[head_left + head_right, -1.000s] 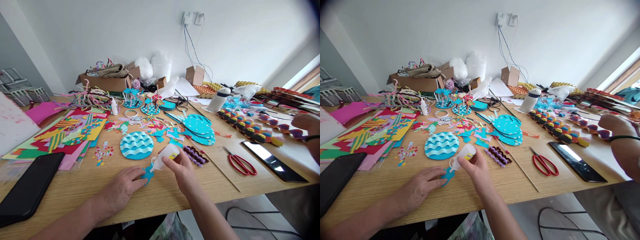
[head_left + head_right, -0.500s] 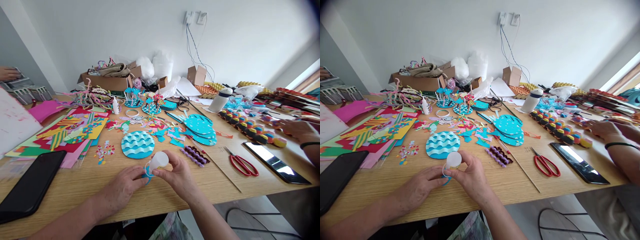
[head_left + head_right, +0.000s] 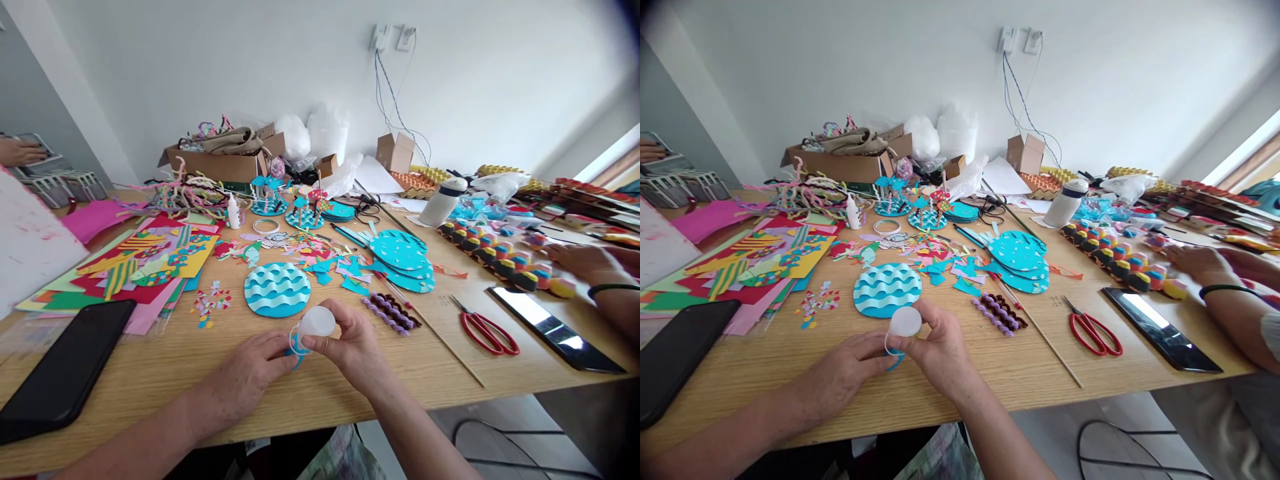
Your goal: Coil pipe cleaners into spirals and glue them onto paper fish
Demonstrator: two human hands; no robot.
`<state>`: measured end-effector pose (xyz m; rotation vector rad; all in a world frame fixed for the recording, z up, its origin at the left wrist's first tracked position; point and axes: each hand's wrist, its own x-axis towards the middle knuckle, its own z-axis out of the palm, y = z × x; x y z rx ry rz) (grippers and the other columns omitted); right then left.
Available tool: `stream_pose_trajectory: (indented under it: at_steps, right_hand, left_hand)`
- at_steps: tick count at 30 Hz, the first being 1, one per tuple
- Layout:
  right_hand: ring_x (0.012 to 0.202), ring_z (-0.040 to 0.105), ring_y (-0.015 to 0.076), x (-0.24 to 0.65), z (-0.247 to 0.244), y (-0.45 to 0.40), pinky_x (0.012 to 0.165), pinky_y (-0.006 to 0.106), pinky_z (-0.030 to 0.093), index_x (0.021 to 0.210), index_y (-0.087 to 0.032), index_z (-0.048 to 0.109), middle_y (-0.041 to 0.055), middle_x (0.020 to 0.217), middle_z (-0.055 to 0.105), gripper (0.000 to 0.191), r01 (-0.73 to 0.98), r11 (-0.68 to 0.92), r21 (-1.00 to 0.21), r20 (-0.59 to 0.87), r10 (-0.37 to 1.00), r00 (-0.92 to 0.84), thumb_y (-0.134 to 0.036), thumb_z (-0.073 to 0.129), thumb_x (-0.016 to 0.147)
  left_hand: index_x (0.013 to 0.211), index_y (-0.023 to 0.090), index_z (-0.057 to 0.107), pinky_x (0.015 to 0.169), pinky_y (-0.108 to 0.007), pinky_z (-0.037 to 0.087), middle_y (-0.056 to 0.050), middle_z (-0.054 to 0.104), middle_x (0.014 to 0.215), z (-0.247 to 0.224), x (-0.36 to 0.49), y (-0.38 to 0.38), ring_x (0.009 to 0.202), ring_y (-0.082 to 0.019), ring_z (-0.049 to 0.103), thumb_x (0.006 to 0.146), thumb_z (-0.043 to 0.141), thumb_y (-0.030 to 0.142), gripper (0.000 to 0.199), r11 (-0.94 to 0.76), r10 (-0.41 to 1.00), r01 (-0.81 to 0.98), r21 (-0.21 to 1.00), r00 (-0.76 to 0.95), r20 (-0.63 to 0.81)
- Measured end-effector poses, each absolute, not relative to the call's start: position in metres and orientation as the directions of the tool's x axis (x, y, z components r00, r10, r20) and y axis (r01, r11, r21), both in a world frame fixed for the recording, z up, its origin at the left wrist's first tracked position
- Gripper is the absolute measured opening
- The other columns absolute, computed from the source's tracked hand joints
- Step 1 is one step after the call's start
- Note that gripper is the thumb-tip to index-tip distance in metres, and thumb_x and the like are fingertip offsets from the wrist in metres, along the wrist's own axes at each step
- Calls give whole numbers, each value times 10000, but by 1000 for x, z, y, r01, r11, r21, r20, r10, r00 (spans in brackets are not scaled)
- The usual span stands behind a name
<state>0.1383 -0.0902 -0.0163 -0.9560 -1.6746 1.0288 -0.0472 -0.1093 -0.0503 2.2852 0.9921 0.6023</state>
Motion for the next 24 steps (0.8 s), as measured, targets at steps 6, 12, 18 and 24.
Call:
stream_pose_trajectory:
  at_steps: [6,12,18,24]
  right_hand:
    - [587,472,110,136,-16,-89,578,216,369,645,-202,549,-56,612,532,164,158,356,-921,301,909,-290,-266,699,664]
    - [574,478,110,134,-16,-88,557,215,364,620,-192,544,-51,601,534,179,210,380,-901,312,904,-294,-282,691,667]
    - [571,480,117,132,-16,-87,543,219,359,609,-187,541,-43,592,537,197,245,378,-893,302,906,-297,-307,689,661]
    - [569,476,115,133,-15,-86,545,218,358,609,-186,543,-45,591,536,189,226,377,-898,304,904,-300,-294,690,662]
  left_hand:
    - [1053,245,608,980,-352,350,-20,615,1098,-50,-46,-110,1094,-188,490,917,358,301,290,-555,766,516,653,624,157]
    - [1058,239,602,980,-334,351,-19,608,1115,-47,-45,-111,1107,-184,483,914,365,304,285,-537,774,507,674,613,156]
    - [1014,244,623,984,-335,351,-10,619,1107,-50,-44,-110,1112,-187,485,906,380,314,274,-524,783,505,686,603,154]
    - [1022,254,624,985,-342,356,-6,622,1106,-49,-44,-111,1113,-189,487,902,392,318,269,-516,791,511,687,593,154]
